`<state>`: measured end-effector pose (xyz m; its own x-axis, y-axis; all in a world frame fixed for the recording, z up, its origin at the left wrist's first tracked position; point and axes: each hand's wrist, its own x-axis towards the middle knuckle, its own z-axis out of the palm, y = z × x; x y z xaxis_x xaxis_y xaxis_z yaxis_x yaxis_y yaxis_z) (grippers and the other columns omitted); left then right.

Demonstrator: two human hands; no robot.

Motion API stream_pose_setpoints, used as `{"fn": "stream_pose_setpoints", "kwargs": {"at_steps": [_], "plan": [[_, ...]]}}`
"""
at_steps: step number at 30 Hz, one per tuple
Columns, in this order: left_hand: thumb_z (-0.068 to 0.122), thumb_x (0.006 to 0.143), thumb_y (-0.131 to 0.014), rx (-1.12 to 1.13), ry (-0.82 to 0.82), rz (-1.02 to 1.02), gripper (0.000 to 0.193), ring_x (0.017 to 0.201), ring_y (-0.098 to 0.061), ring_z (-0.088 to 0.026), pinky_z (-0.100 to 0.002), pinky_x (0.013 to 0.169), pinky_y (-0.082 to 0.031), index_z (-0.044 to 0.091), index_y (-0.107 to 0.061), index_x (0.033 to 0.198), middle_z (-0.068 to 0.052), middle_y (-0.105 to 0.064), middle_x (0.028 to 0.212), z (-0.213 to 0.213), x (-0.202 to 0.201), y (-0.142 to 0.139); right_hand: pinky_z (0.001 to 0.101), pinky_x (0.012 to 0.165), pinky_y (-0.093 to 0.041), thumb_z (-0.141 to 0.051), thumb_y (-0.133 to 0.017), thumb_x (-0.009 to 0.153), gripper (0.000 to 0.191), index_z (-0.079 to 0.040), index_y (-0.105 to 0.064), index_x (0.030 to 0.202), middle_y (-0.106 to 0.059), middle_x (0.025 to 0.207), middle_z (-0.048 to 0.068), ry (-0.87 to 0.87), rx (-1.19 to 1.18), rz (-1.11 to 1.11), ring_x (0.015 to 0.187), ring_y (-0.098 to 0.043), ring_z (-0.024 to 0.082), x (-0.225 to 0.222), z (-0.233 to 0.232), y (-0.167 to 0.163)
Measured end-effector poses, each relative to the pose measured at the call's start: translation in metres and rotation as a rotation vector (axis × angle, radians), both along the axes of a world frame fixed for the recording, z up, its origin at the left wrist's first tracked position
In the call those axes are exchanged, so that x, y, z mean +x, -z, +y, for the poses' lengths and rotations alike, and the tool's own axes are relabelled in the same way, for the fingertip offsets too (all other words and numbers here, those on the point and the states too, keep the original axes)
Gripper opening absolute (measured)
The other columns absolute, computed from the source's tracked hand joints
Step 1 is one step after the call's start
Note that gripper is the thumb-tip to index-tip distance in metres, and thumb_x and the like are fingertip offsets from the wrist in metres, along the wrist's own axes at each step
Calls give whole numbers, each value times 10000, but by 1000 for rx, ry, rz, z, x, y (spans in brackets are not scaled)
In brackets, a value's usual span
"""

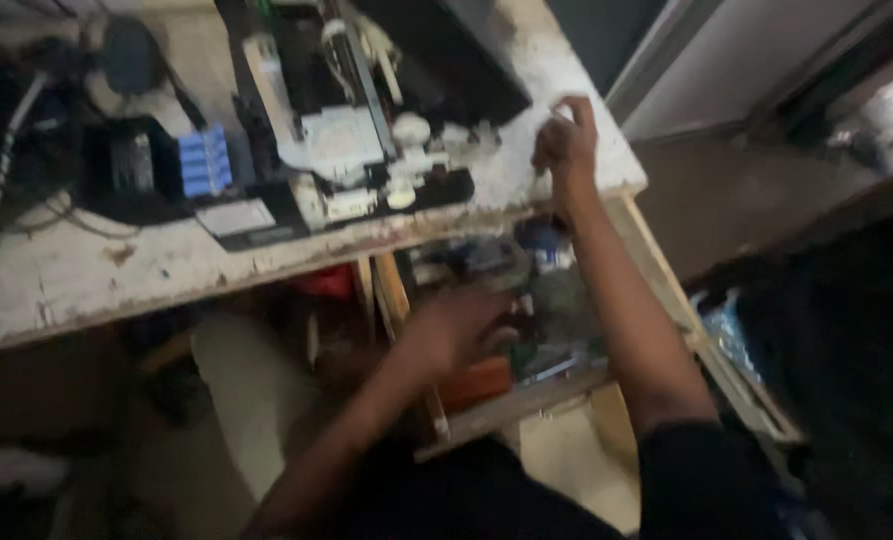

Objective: The person lifts and opens an inkjet printer on a workbench, removes its cover and internal parts, then uses a syringe to flush liquid through the printer's ink system and printhead area. They repeatedly draw and inject fluid, reposition printer components, and handle the ink cartridge assembly while working.

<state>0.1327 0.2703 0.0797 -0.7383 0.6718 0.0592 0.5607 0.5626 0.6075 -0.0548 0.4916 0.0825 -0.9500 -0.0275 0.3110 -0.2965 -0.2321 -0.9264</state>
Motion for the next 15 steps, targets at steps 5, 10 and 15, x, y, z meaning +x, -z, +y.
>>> {"fn": "stream_pose_setpoints", "kwargs": {"at_steps": [5,10,15], "plan": [[388,939,-659,107,26,230,426,1005,-651,-376,-499,858,-519,113,-616,1262,-172,-670,1130,0,-2,13,238,523,-310,-140,-629,981,253,-120,-472,1179,-444,738,-21,16,236,104,618,-409,76,-15,-20,21],[394,961,-638,56,4,87,376,1000,-660,-365,-497,860,-521,133,-621,1231,-156,-662,1135,-3,-1,6,273,672,-430,-282,-545,1036,204,-85,-568,1086,-574,866,29,31,-63,53,771,-538,124,-6,19,4],[400,959,-640,59,-8,122,406,994,-651,-376,-512,852,-508,115,-606,1246,-162,-659,1121,0,1,-1,328,830,-452,-291,-540,1006,268,-54,-622,1102,-593,898,63,-65,-267,88,890,-567,188,-5,39,-5]]}}
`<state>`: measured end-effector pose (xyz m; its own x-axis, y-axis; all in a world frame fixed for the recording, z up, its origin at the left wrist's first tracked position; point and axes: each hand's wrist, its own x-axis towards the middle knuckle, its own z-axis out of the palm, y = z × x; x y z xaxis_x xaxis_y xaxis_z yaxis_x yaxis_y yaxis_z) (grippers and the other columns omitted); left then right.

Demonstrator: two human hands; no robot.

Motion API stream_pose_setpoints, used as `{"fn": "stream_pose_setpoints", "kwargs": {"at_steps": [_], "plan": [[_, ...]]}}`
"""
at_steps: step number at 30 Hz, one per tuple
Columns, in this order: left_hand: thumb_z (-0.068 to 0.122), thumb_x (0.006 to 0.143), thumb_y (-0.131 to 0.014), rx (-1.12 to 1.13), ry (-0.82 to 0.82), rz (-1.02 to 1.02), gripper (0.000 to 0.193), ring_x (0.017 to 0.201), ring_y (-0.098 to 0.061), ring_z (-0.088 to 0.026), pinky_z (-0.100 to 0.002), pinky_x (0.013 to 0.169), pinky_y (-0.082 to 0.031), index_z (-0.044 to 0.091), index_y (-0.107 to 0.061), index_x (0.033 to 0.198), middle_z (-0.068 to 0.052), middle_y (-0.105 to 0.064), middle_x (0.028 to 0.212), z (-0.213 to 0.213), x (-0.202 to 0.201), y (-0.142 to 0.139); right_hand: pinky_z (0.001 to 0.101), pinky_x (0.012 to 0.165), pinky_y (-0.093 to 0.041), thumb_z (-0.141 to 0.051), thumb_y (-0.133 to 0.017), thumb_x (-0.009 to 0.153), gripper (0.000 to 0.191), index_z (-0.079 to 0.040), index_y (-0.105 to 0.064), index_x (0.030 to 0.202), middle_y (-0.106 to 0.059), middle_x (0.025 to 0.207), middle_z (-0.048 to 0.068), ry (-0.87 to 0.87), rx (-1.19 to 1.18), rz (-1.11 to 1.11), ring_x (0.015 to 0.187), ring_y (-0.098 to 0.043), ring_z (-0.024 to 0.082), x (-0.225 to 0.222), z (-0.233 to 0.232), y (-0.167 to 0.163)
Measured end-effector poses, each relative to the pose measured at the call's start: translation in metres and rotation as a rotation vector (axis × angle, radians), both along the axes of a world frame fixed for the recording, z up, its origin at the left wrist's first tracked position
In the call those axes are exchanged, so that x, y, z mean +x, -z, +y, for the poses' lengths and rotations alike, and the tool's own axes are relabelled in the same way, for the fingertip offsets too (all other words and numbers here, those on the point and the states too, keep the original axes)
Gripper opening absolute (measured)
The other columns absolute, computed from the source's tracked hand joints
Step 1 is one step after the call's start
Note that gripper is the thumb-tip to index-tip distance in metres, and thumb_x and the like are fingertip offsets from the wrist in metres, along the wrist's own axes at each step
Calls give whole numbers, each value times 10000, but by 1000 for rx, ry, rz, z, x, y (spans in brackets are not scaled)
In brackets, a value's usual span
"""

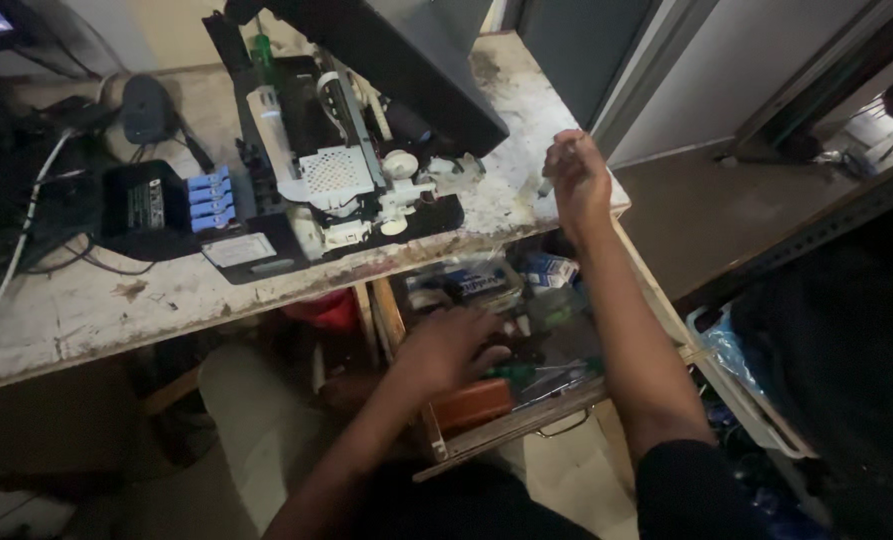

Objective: The person lifts and opens an inkjet printer on a workbench, removes its cover and internal parts, then uses a syringe to flush liquid through the printer's ink system and printhead area. They repeatedly draw and inject fluid, reposition printer components, and handle the ink cartridge assembly while working.

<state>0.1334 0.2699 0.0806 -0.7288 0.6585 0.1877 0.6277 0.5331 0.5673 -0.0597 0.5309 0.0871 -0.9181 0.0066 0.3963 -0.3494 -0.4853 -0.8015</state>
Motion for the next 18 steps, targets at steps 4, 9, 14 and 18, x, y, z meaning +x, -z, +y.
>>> {"fn": "stream_pose_setpoints", "kwargs": {"at_steps": [4,9,14,18], "plan": [[403,960,-645,44,-17,61,410,1022,-650,-376,-512,875,-506,112,-621,1248,-163,-675,1130,0,1,5,335,855,-454,-282,-532,1038,258,-54,-600,1138,-581,873,67,-18,-8,79,879,-555,198,-3,8,2],[393,964,-627,154,7,71,411,1047,-662,-359,-491,891,-519,115,-629,1267,-152,-698,1138,0,2,10,330,773,-465,-285,-507,1066,193,-104,-545,1122,-542,809,52,12,-11,28,807,-550,197,-11,10,15],[406,978,-620,-1,-12,10,429,1020,-656,-373,-502,899,-511,111,-616,1291,-166,-684,1098,2,1,5,330,802,-461,-112,-556,1034,84,-98,-512,1105,-546,876,54,45,-30,5,855,-548,191,-17,17,19],[399,957,-646,30,-32,9,413,1027,-657,-378,-505,883,-509,111,-639,1254,-161,-690,1123,3,2,3,325,852,-478,-30,-520,974,207,-59,-533,1178,-578,921,44,25,-46,43,910,-581,190,-15,18,9]]}}
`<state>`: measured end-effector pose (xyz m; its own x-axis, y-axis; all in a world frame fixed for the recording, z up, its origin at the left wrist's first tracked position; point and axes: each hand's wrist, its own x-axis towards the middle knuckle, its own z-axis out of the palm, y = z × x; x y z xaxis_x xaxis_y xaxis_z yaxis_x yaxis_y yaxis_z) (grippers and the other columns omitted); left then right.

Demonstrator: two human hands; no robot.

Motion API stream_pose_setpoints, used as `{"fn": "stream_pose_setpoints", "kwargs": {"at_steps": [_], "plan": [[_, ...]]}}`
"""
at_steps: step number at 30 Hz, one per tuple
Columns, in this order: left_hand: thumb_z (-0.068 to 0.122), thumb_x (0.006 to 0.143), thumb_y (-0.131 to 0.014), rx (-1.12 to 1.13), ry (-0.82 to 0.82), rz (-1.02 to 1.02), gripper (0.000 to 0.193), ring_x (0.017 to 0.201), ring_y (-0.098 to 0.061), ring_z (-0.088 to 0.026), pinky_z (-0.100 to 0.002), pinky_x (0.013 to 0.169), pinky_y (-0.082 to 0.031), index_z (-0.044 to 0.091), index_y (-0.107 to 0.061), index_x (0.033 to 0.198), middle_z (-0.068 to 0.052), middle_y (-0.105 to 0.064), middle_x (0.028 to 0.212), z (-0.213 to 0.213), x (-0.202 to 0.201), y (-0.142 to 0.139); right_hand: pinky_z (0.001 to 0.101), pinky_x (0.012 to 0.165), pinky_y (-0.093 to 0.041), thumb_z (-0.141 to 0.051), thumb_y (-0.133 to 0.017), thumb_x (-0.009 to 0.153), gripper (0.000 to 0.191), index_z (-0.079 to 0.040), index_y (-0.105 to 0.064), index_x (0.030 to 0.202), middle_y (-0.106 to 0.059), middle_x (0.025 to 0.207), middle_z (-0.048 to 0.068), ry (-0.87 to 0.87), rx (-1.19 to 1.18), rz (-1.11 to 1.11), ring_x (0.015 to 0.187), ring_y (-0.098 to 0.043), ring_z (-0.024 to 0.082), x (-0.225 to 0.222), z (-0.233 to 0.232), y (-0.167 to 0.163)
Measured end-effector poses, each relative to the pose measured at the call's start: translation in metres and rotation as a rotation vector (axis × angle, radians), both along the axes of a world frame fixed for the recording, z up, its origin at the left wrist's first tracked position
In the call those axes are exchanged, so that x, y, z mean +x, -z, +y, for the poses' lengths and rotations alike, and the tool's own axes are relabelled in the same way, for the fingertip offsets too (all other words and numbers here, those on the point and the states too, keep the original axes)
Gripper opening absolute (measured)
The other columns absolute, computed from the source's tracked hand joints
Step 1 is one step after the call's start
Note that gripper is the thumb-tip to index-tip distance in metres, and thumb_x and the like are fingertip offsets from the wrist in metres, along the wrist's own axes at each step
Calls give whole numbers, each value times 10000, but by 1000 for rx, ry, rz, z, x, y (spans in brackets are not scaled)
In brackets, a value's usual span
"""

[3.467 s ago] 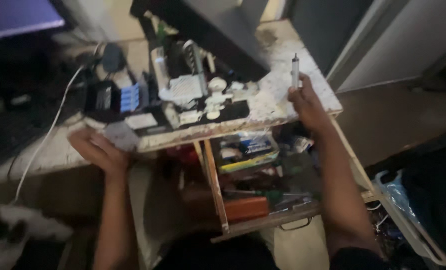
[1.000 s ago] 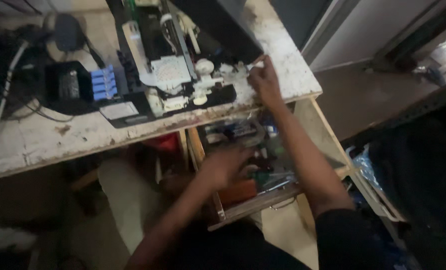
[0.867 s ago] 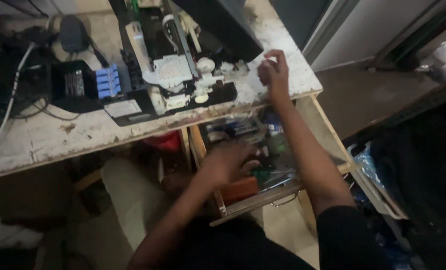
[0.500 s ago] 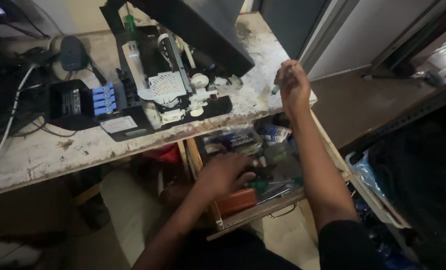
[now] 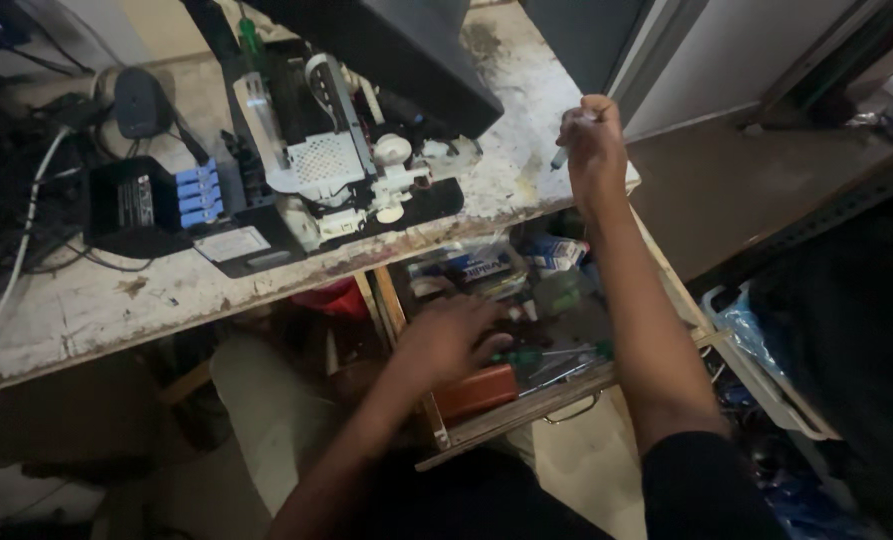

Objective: The person lifts and opens an inkjet printer on a workbench, removes its cover and internal parts, then uses a syringe to flush liquid through the printer's ink system and printhead area. They repeatedly draw and inject fluid, reposition printer components, and handle the ink cartridge assembly while working.

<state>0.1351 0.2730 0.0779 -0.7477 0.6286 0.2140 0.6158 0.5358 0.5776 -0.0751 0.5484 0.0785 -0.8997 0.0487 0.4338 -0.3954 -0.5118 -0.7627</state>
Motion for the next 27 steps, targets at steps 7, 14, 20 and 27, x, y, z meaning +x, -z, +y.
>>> {"fn": "stream_pose_setpoints", "kwargs": {"at_steps": [7,14,20,27], "plan": [[220,978,-697,274,-107,158,220,1047,-697,-268,-434,944,-545,153,-715,1186,-70,-730,1135,-6,1,1,330,961,-487,-166,-606,1077,154,-53,-702,1119,-735,1080,43,317,978,235,1039,-635,170,32,-24,-33],[105,847,-729,10,-327,796,316,1182,-584,-273,-497,1056,-441,106,-735,1163,-63,-693,1207,-30,-48,-53,299,687,-499,-100,-773,975,118,-59,-751,1084,-762,991,57,335,970,129,768,-603,132,57,-32,-55],[83,861,-697,-43,-260,796,303,1113,-595,-268,-432,959,-454,115,-768,1155,-20,-713,1153,-38,-105,-106,313,868,-632,47,-802,870,238,-14,-662,1053,-760,1067,84,-30,466,30,960,-739,144,50,-30,-50],[159,876,-725,-26,-319,675,146,995,-619,-263,-429,850,-472,146,-810,995,-14,-756,1010,-27,-129,-99,264,815,-573,39,-783,880,258,5,-714,1127,-730,1015,34,-52,717,15,922,-684,99,45,-34,-32]]}}
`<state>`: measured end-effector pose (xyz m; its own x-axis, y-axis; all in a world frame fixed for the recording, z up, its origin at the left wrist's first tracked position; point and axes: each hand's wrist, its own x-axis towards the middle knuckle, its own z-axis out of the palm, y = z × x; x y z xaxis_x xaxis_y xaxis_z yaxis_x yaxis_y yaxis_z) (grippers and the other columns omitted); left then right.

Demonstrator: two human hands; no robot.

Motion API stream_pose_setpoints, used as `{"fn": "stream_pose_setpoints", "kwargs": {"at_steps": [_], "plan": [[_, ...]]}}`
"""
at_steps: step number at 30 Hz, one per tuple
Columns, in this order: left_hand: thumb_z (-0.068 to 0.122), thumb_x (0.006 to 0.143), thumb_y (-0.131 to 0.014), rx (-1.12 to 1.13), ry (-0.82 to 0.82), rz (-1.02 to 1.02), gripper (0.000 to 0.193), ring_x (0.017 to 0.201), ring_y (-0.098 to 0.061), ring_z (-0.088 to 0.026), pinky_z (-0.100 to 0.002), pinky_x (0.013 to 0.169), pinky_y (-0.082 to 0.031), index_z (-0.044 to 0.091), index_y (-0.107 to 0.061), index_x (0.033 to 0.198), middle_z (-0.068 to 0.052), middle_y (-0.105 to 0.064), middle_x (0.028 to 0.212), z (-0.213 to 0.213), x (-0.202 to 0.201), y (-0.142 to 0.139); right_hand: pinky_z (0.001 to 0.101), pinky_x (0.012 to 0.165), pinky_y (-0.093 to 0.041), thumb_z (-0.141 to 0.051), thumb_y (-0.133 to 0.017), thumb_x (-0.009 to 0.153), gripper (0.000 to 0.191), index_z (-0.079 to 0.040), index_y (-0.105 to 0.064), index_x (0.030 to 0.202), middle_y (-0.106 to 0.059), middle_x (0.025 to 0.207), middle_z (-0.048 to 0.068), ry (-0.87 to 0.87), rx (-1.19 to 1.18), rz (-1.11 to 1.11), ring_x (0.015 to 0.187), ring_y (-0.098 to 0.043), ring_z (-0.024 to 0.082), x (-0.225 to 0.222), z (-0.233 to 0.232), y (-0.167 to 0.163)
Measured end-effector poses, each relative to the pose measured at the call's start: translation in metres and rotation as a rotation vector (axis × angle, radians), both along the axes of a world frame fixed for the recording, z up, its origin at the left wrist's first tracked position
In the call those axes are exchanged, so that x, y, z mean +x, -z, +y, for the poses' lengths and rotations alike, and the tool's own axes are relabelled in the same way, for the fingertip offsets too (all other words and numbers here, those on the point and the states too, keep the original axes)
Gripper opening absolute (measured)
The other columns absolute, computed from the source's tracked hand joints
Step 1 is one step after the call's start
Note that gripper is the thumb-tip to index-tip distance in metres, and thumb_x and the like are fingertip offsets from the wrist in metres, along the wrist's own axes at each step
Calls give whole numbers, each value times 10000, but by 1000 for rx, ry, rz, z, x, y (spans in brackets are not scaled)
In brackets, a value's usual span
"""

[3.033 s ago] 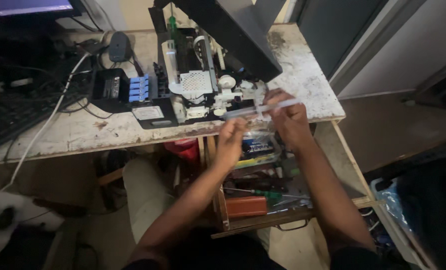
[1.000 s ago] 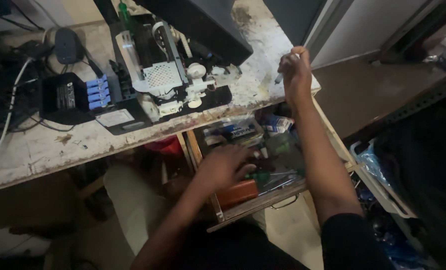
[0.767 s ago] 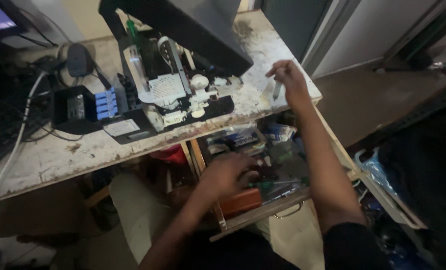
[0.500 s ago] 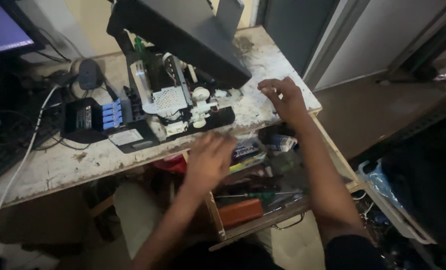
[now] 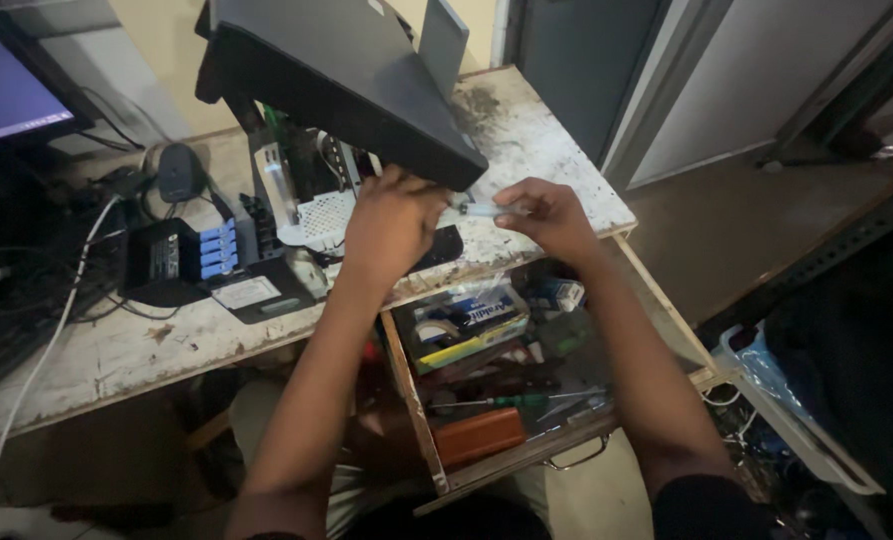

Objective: The person lifts and opens an inkjet printer on a workbench, removes its cover and internal parts, then uses a syringe to flush liquid through the printer's ink system and printhead area. They repeatedly draw and inject fluid, reposition printer components, and handle the ink cartridge assembly while working.

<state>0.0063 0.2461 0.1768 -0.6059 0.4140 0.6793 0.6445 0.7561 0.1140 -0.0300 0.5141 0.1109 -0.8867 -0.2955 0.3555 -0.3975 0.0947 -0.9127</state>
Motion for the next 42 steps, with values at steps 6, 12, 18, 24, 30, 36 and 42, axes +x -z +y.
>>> {"fn": "stream_pose_setpoints", "kwargs": {"at_steps": [6,12,18,24,30,36,42], "plan": [[123,843,-736,88,-5,-7,126,990,-650,-264,-438,845,-496,150,-797,949,-16,-773,984,-2,0,5,253,742,-555,-52,-735,954,294,-1,-705,1242,-712,886,3,-75,51,-21,806,-649,75,0,-8,9],[110,858,-751,174,29,-2,102,965,-665,-278,-445,817,-506,126,-797,948,-39,-773,939,-1,3,0,250,679,-533,-134,-721,987,283,-17,-711,1244,-674,816,-1,-33,170,112,738,-632,65,6,-9,3],[108,871,-741,164,-3,-64,106,931,-664,-255,-433,844,-518,132,-804,952,-25,-779,936,1,5,-1,247,638,-513,-157,-722,991,283,-29,-714,1244,-665,788,-4,-30,173,139,701,-615,58,4,-9,5],[121,879,-744,178,5,-22,103,973,-671,-263,-439,866,-511,127,-805,962,-30,-779,955,1,3,3,249,634,-511,-172,-723,989,283,-45,-715,1242,-671,790,-7,14,223,176,691,-614,55,4,-8,3],[108,860,-739,154,-8,16,124,1058,-675,-286,-457,893,-501,134,-804,962,-26,-785,1000,1,1,6,255,618,-468,-205,-729,982,294,-50,-725,1231,-652,786,-16,34,247,176,682,-562,52,6,-8,2],[58,818,-734,151,-15,4,167,1015,-678,-264,-438,857,-504,129,-804,952,-14,-790,976,2,5,3,246,621,-429,-225,-737,991,288,-50,-733,1220,-642,808,-37,67,260,213,694,-501,43,6,-10,1],[63,821,-757,155,-12,18,147,953,-669,-241,-419,818,-506,131,-802,943,-13,-786,962,3,7,0,251,646,-445,-235,-725,1007,285,-48,-727,1222,-670,868,-23,42,257,256,737,-532,46,9,-10,-2]]}}
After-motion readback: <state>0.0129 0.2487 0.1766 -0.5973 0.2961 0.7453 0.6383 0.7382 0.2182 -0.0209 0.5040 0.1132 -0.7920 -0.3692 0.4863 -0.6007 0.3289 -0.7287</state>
